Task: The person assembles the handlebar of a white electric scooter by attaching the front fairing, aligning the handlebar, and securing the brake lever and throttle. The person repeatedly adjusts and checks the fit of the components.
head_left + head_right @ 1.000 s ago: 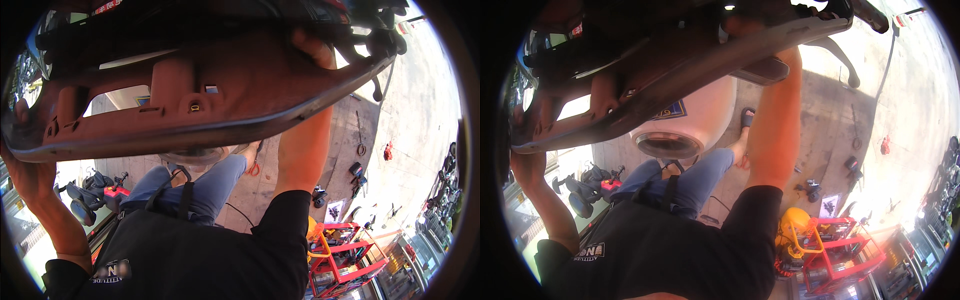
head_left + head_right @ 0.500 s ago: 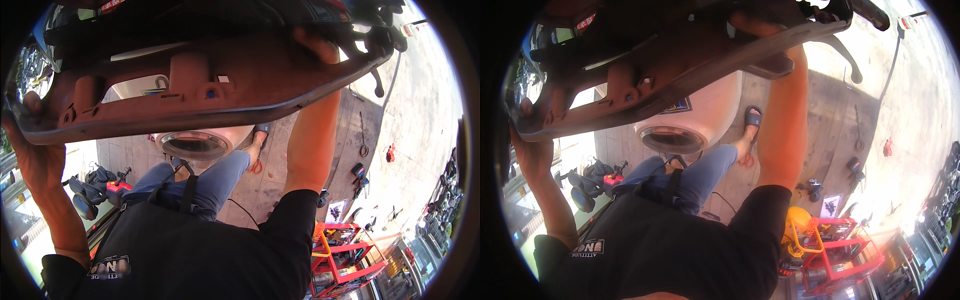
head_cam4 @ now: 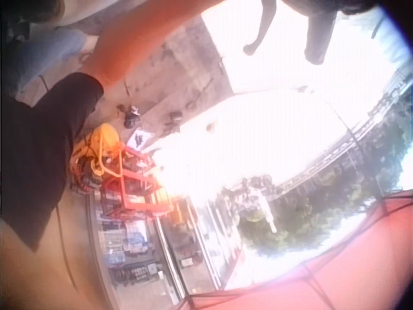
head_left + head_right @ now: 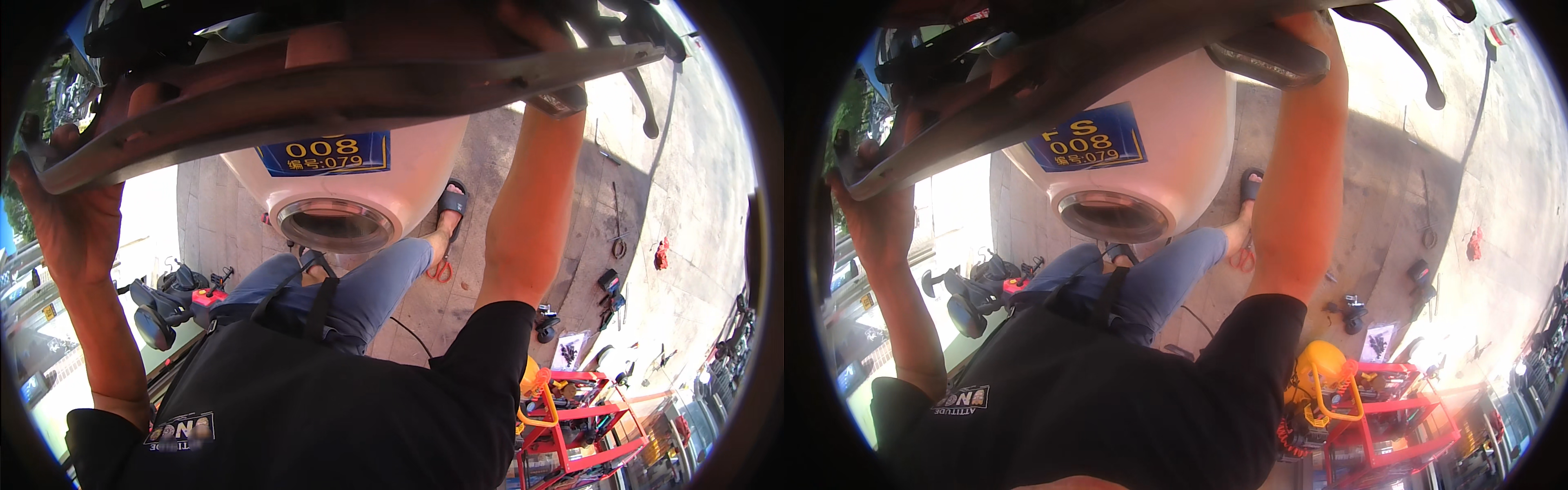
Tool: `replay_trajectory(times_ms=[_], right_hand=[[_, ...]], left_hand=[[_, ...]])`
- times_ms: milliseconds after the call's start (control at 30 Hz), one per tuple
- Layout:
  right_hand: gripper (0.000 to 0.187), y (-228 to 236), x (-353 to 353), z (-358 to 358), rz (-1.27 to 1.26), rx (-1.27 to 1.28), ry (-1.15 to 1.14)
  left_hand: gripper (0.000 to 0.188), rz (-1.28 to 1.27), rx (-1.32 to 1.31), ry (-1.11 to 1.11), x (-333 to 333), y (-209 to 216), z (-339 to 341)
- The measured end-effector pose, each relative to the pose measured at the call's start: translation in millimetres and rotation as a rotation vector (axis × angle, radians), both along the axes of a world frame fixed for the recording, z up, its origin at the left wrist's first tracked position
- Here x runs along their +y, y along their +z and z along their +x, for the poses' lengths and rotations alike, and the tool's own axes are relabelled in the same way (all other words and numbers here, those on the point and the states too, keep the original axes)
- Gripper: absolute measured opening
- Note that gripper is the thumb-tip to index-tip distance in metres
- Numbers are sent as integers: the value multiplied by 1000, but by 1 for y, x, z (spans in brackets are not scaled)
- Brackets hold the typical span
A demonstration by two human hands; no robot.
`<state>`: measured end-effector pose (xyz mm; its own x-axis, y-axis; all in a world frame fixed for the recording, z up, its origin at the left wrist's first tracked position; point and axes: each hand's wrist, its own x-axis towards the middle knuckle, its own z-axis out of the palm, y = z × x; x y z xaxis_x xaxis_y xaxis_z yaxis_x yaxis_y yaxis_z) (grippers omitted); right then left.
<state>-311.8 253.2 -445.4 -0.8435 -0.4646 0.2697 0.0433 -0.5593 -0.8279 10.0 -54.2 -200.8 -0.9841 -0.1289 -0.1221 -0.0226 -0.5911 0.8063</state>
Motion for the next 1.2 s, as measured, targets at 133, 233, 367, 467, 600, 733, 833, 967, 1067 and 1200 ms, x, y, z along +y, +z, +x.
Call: replay_trajectory(times_ms=[133, 233, 367, 467, 600, 733, 833, 967, 1067, 1200], right_hand=[[35, -1, 0, -2, 0, 9, 4], [34, -1, 0, -2, -1, 11, 3], [34, 1, -2, -2, 3, 9, 4], [34, 4, -3, 0, 9, 7, 8], [33, 9, -4, -1, 8, 1, 5], [33, 10, -2, -2, 10, -5, 3], [32, 11, -2, -4, 20, 1, -3], [32, 15, -2, -5, 28, 2, -5], [32, 20, -1, -3, 34, 5, -10], [31, 25, -1, 1, 51, 16, -23]], left_hand=[[51, -343, -35, 95, 8, -4, 1], [50, -312, -8, 132, 16, -4, -1], [51, -341, -35, 227, 21, -13, -2], [53, -287, 13, 246, 13, -19, -5], [53, -344, 9, 288, 10, -24, -5], [62, -368, -22, 392, 22, -29, -6], [77, -225, 100, 180, 35, -39, -6], [79, -230, 154, 224, 41, -49, -11], [69, -208, 222, 174, 42, -52, -17], [53, -216, 322, 134, 45, -57, -22]])
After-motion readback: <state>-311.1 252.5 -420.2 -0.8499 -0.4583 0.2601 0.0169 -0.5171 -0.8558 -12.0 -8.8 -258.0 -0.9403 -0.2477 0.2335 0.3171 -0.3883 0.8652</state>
